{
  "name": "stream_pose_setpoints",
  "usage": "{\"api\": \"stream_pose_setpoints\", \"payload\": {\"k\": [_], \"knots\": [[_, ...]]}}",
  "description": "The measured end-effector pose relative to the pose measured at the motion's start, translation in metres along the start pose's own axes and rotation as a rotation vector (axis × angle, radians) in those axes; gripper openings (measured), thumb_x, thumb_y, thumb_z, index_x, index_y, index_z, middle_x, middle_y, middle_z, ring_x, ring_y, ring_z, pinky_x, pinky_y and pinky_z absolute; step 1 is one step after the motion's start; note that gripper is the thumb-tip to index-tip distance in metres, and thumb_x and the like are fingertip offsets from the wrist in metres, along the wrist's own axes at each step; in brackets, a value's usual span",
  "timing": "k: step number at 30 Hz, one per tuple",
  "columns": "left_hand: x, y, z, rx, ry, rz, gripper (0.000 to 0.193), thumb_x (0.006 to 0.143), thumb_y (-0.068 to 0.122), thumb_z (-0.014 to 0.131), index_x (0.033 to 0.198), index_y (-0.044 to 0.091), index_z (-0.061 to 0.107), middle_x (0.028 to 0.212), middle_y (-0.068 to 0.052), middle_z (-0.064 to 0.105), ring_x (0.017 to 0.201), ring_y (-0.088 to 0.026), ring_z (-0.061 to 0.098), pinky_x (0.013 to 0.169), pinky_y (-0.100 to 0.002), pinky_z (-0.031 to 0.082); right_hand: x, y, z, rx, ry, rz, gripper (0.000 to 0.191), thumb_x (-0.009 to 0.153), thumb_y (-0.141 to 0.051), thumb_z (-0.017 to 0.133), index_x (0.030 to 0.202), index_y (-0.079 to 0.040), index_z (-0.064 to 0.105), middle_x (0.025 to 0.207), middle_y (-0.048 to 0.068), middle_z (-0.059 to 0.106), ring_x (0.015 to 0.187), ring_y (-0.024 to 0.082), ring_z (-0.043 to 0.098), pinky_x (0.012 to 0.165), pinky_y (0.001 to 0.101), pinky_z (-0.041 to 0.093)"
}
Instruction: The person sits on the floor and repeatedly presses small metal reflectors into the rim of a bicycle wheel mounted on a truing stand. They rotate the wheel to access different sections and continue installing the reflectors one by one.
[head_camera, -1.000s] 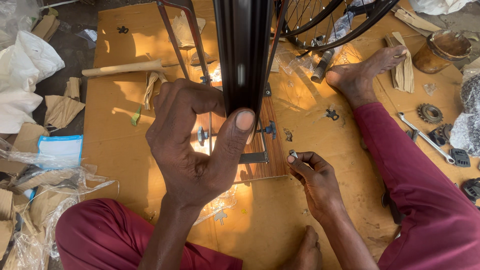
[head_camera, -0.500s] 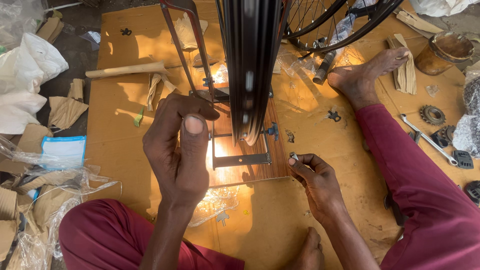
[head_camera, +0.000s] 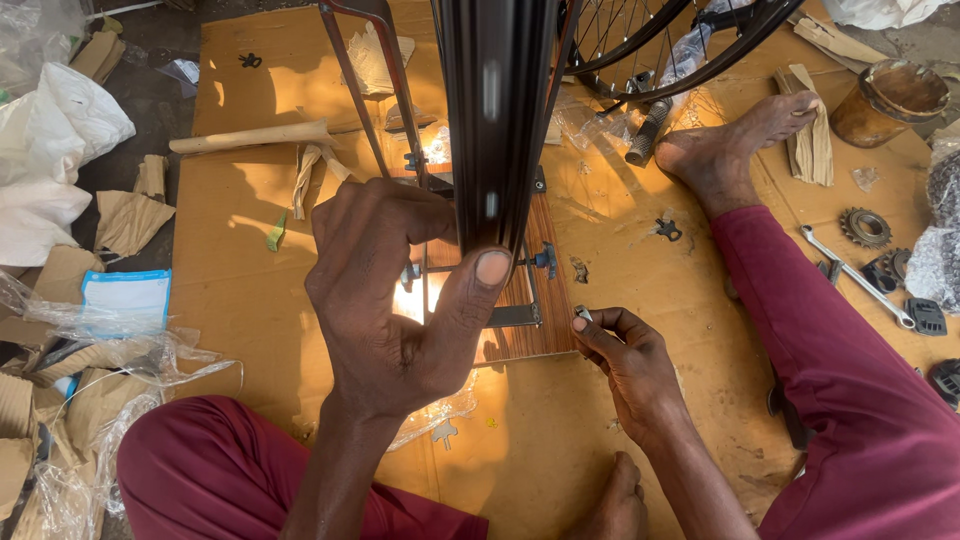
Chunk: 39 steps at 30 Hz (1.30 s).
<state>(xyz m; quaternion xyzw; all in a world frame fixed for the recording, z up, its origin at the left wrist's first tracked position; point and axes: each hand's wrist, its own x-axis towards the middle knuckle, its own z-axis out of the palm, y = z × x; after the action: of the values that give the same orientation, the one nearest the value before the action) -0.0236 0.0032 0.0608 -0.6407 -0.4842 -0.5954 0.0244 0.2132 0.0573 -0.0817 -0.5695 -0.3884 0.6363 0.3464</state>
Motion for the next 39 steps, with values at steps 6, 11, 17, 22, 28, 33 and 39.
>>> {"api": "stream_pose_setpoints", "payload": {"k": [6, 11, 17, 22, 28, 33, 39], "knots": [[-0.001, 0.000, 0.001, 0.021, 0.004, 0.005, 0.018, 0.101, 0.026, 0.075, 0.099, 0.009, 0.071, 0.090, -0.001, 0.070, 0.088, -0.014, 0.061, 0.088, -0.031, 0.037, 0.000, 0.000, 0.001, -0.012, 0.008, 0.017, 0.021, 0.087, -0.021, 0.078, 0.093, -0.003, 0.068, 0.077, 0.002, 0.061, 0.076, 0.013, 0.051, 0.078, 0.0310, 0.043], [-0.001, 0.000, 0.002, 0.028, 0.003, 0.015, 0.019, 0.102, 0.027, 0.074, 0.097, 0.009, 0.071, 0.089, -0.001, 0.069, 0.086, -0.014, 0.060, 0.089, -0.031, 0.037, 0.000, 0.001, 0.001, -0.051, 0.018, 0.034, 0.023, 0.088, -0.024, 0.078, 0.093, -0.004, 0.069, 0.077, 0.004, 0.061, 0.078, 0.014, 0.052, 0.082, 0.0325, 0.045], [-0.004, 0.000, 0.003, 0.073, -0.017, 0.016, 0.020, 0.102, 0.025, 0.072, 0.091, 0.009, 0.070, 0.084, -0.003, 0.063, 0.079, -0.017, 0.054, 0.084, -0.033, 0.034, 0.001, 0.002, 0.001, -0.066, 0.020, 0.045, 0.024, 0.087, -0.025, 0.078, 0.094, -0.004, 0.069, 0.080, 0.004, 0.062, 0.081, 0.015, 0.054, 0.087, 0.0343, 0.047], [-0.009, -0.004, 0.004, 0.137, -0.104, 0.013, 0.026, 0.101, 0.022, 0.070, 0.081, 0.006, 0.064, 0.077, -0.005, 0.059, 0.076, -0.020, 0.049, 0.083, -0.036, 0.033, 0.000, 0.004, 0.002, -0.067, 0.022, 0.045, 0.025, 0.086, -0.025, 0.078, 0.096, -0.004, 0.070, 0.082, 0.005, 0.064, 0.083, 0.015, 0.055, 0.088, 0.0340, 0.047], [-0.012, -0.002, 0.002, 0.132, -0.192, -0.034, 0.021, 0.101, 0.023, 0.066, 0.089, 0.005, 0.071, 0.078, -0.004, 0.061, 0.078, -0.021, 0.054, 0.087, -0.039, 0.033, 0.001, 0.006, 0.001, -0.049, -0.011, 0.016, 0.026, 0.087, -0.025, 0.078, 0.096, -0.002, 0.070, 0.083, 0.005, 0.063, 0.082, 0.014, 0.053, 0.086, 0.0335, 0.046], [0.001, 0.007, 0.002, -0.015, -0.054, -0.049, 0.024, 0.107, 0.027, 0.065, 0.097, 0.005, 0.068, 0.088, -0.004, 0.065, 0.085, -0.018, 0.058, 0.088, -0.032, 0.037, 0.002, 0.007, 0.000, -0.045, -0.018, 0.015, 0.025, 0.087, -0.024, 0.078, 0.095, -0.002, 0.069, 0.082, 0.005, 0.064, 0.081, 0.014, 0.054, 0.086, 0.0329, 0.047], [0.006, 0.016, 0.003, -0.153, 0.016, -0.132, 0.025, 0.107, 0.026, 0.062, 0.108, 0.001, 0.065, 0.099, -0.008, 0.067, 0.092, -0.021, 0.060, 0.089, -0.032, 0.045, 0.002, 0.008, -0.001, -0.029, -0.025, 0.010, 0.025, 0.087, -0.023, 0.078, 0.095, -0.002, 0.069, 0.083, 0.004, 0.063, 0.081, 0.014, 0.052, 0.085, 0.0330, 0.045]]}}
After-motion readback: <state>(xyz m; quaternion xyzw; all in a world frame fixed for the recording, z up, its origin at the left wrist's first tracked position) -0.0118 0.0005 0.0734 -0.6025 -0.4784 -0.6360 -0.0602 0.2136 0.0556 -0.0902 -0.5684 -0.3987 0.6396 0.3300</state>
